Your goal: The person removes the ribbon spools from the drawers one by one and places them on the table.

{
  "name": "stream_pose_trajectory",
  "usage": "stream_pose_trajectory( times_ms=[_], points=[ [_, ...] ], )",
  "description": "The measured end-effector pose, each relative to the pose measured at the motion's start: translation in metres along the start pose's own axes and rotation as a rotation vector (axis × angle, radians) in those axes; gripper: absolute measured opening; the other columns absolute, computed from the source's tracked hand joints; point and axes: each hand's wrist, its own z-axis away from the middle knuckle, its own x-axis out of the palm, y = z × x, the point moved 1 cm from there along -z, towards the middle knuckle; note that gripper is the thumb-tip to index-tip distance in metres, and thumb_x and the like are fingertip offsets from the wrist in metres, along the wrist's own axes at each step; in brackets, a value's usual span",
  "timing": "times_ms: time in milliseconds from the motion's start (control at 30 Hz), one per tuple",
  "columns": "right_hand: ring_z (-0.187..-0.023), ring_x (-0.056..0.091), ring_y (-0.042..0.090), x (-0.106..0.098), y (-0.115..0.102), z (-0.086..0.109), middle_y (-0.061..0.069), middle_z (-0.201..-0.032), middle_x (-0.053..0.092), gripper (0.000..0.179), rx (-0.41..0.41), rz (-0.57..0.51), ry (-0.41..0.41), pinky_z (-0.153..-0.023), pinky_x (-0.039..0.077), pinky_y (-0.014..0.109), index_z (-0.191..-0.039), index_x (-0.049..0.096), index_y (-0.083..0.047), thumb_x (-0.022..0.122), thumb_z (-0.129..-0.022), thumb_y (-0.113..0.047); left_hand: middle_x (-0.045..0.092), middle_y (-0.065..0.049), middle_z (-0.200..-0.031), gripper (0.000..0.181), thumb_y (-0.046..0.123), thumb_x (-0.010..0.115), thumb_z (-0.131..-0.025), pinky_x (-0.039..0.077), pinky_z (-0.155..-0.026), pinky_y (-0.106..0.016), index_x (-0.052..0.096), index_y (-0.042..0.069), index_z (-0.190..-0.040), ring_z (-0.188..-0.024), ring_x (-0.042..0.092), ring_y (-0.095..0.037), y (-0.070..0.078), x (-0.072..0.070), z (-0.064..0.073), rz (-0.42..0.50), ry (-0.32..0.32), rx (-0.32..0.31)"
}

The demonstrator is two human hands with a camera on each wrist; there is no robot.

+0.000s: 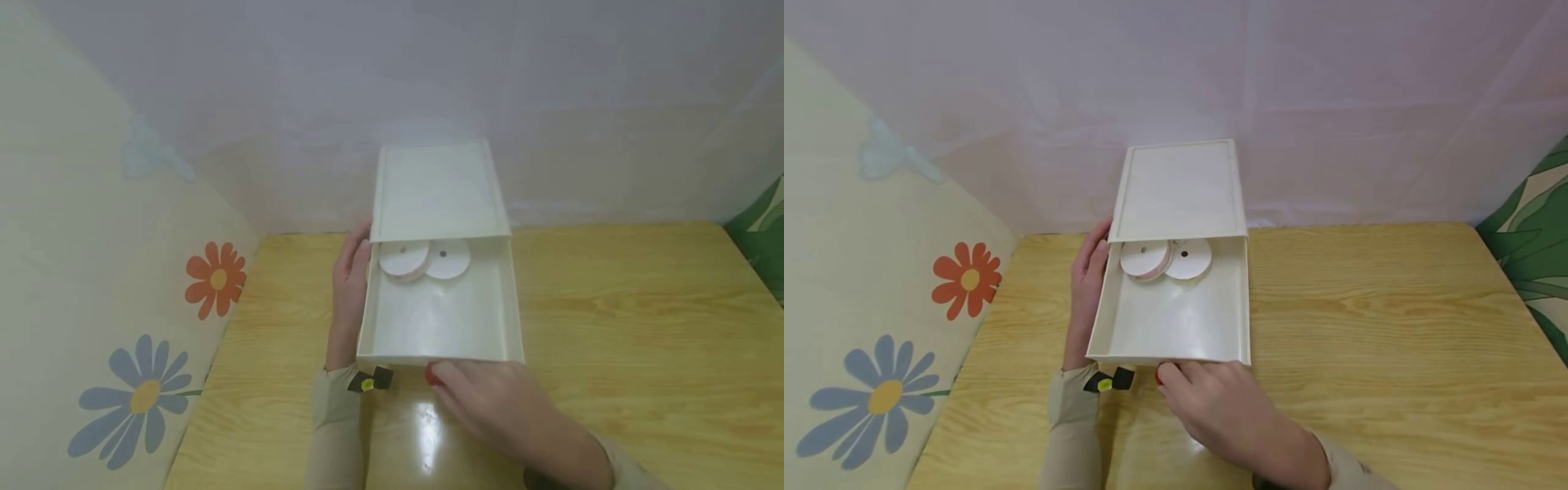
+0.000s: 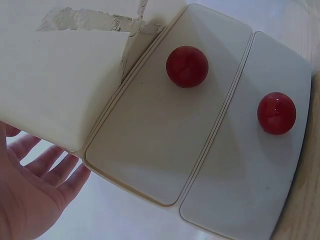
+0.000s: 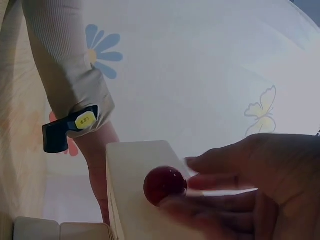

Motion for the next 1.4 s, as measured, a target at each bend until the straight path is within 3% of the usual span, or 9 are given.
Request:
stream_pose_trajectory(
  times_ms=[167,233,300,400,467,567,933,1200,1400],
  points=[
    [-0.059,0.067,0.010,-0.014,0.014,-0.005,0.001,-0.077,0.074,0.034,0.021,-0.130,0.220,-0.052,0.054,0.016,-0.091,0.073,-0.005,0.052,-0.108,-0.026,0.061,0.002,-0.142,0.039,0.031,0.051,-0.107,0.053,-0.101,-0.048,0.061,0.024,-0.145,-0.127,0.058,-0.023,0.002,-0.002,0.000,-0.012,0.002,-0.005],
    [-0.060,0.067,0.012,-0.019,0.025,-0.007,0.005,-0.079,0.074,0.036,0.092,-0.137,0.230,-0.053,0.054,0.017,-0.097,0.073,-0.001,0.053,-0.108,-0.029,0.061,0.001,-0.142,0.039,0.028,0.050,-0.108,0.051,-0.103,-0.047,0.060,0.022,-0.145,-0.128,0.057,-0.022,0.002,-0.002,0.000,-0.017,0.000,0.001],
    [-0.066,0.069,0.016,-0.024,0.038,-0.011,0.007,-0.084,0.074,0.035,0.207,-0.144,0.144,-0.056,0.057,0.021,-0.105,0.071,0.001,0.056,-0.106,-0.031,0.060,0.001,-0.143,0.040,0.026,0.050,-0.108,0.049,-0.107,-0.045,0.059,0.019,-0.147,-0.130,0.056,-0.021,0.002,-0.002,0.000,-0.024,-0.009,0.008],
    [-0.081,0.072,0.023,-0.025,0.057,-0.019,0.011,-0.100,0.075,0.033,0.368,-0.137,-0.079,-0.068,0.061,0.032,-0.119,0.068,0.000,0.065,-0.101,-0.028,0.060,0.000,-0.144,0.042,0.026,0.049,-0.109,0.048,-0.108,-0.045,0.056,0.016,-0.148,-0.131,0.056,-0.020,0.003,-0.002,0.001,-0.031,-0.015,0.011],
    [-0.091,0.072,0.027,-0.022,0.067,-0.027,0.014,-0.113,0.074,0.035,0.425,-0.150,-0.193,-0.075,0.062,0.040,-0.124,0.067,-0.001,0.071,-0.096,-0.022,0.060,0.000,-0.143,0.042,0.025,0.049,-0.109,0.048,-0.108,-0.046,0.056,0.015,-0.149,-0.131,0.056,-0.020,0.003,-0.002,0.001,-0.031,-0.012,0.010],
    [-0.099,0.072,0.031,-0.014,0.078,-0.038,0.016,-0.123,0.071,0.038,0.425,-0.129,-0.291,-0.081,0.061,0.046,-0.128,0.066,-0.002,0.073,-0.095,-0.019,0.061,-0.001,-0.143,0.042,0.024,0.048,-0.109,0.050,-0.106,-0.047,0.056,0.014,-0.148,-0.129,0.057,-0.021,0.004,-0.003,0.002,-0.034,-0.006,0.002],
    [-0.119,0.064,0.037,0.014,0.096,-0.062,0.021,-0.139,0.061,0.056,0.359,-0.077,-0.481,-0.099,0.054,0.053,-0.149,0.053,-0.008,0.069,-0.098,-0.024,0.061,-0.002,-0.142,0.041,0.026,0.049,-0.108,0.054,-0.101,-0.047,0.057,0.020,-0.148,-0.127,0.058,-0.024,0.003,-0.003,0.001,-0.023,-0.034,0.012],
    [-0.105,0.063,0.032,0.027,0.099,-0.068,0.019,-0.122,0.064,0.064,0.344,-0.140,-0.575,-0.087,0.058,0.047,-0.155,0.044,-0.015,0.070,-0.097,-0.023,0.060,-0.001,-0.144,0.042,0.027,0.049,-0.108,0.054,-0.100,-0.047,0.056,0.019,-0.149,-0.127,0.058,-0.024,0.003,-0.003,0.001,-0.014,-0.036,-0.004],
    [-0.111,0.061,0.034,0.028,0.100,-0.068,0.020,-0.128,0.062,0.064,0.365,-0.171,-0.609,-0.093,0.056,0.050,-0.157,0.043,-0.015,0.069,-0.098,-0.020,0.058,0.004,-0.146,0.041,0.028,0.049,-0.108,0.052,-0.104,-0.045,0.057,0.021,-0.148,-0.131,0.056,-0.021,0.002,-0.004,0.001,-0.019,-0.032,-0.018]
  ],
)
